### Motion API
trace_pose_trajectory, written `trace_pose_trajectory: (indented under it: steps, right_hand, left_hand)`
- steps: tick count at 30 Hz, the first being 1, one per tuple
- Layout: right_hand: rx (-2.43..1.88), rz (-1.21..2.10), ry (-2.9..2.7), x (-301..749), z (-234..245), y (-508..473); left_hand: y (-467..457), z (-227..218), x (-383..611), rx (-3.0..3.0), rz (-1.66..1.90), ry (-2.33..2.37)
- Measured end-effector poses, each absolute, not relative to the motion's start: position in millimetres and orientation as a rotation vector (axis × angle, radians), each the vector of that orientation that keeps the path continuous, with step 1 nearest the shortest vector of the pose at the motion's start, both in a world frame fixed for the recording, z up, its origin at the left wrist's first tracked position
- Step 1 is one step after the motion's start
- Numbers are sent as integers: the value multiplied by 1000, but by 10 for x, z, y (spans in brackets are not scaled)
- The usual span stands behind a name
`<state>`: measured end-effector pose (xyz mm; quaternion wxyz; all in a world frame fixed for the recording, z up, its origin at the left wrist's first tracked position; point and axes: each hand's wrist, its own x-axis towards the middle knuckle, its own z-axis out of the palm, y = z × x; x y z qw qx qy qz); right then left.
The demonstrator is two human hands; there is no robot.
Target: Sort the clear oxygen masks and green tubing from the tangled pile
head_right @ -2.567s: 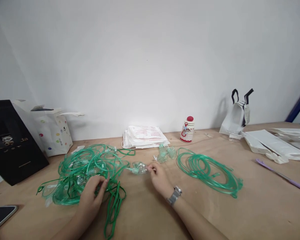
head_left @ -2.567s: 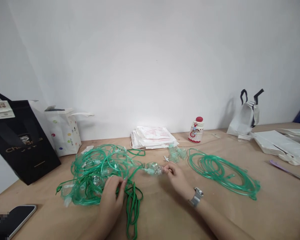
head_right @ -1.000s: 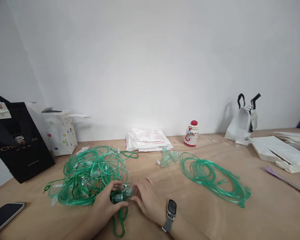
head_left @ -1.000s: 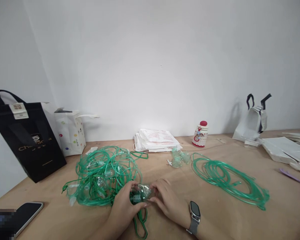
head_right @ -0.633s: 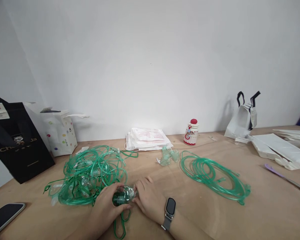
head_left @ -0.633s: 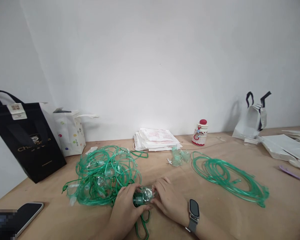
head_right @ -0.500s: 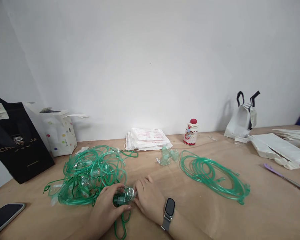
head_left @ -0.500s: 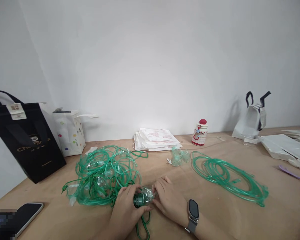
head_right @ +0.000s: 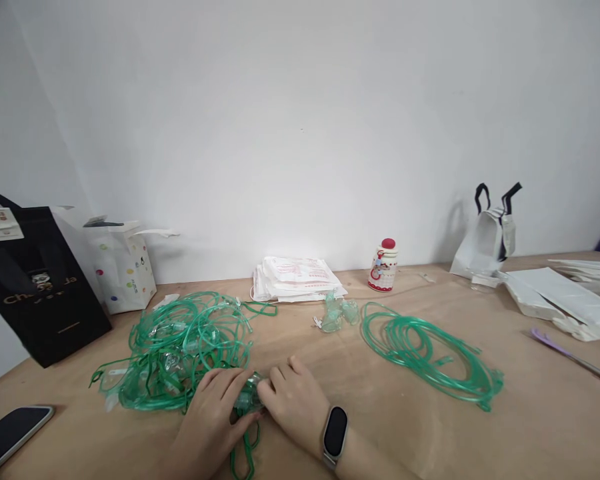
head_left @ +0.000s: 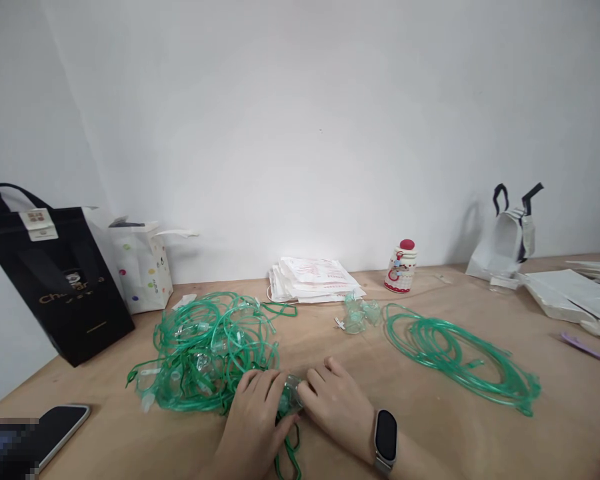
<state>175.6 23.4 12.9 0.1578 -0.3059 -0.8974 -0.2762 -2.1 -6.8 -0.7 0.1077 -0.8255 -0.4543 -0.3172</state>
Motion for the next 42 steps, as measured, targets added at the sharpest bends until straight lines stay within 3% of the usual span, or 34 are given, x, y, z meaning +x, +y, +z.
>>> trace_pose_trajectory:
  steps: [34, 39, 42]
  right_hand:
    - [-357, -901, -2485, 1840, 202, 217]
    - [-372, -888, -2443, 1849, 160, 220]
    - [-388, -851, -2428, 1851, 178, 228]
  left_hand:
    - [-118, 170, 41, -2624, -966, -2019]
    - [-40, 195, -20, -2493, -1155, -2217]
    - [13, 209, -51, -2478, -1497, -2304]
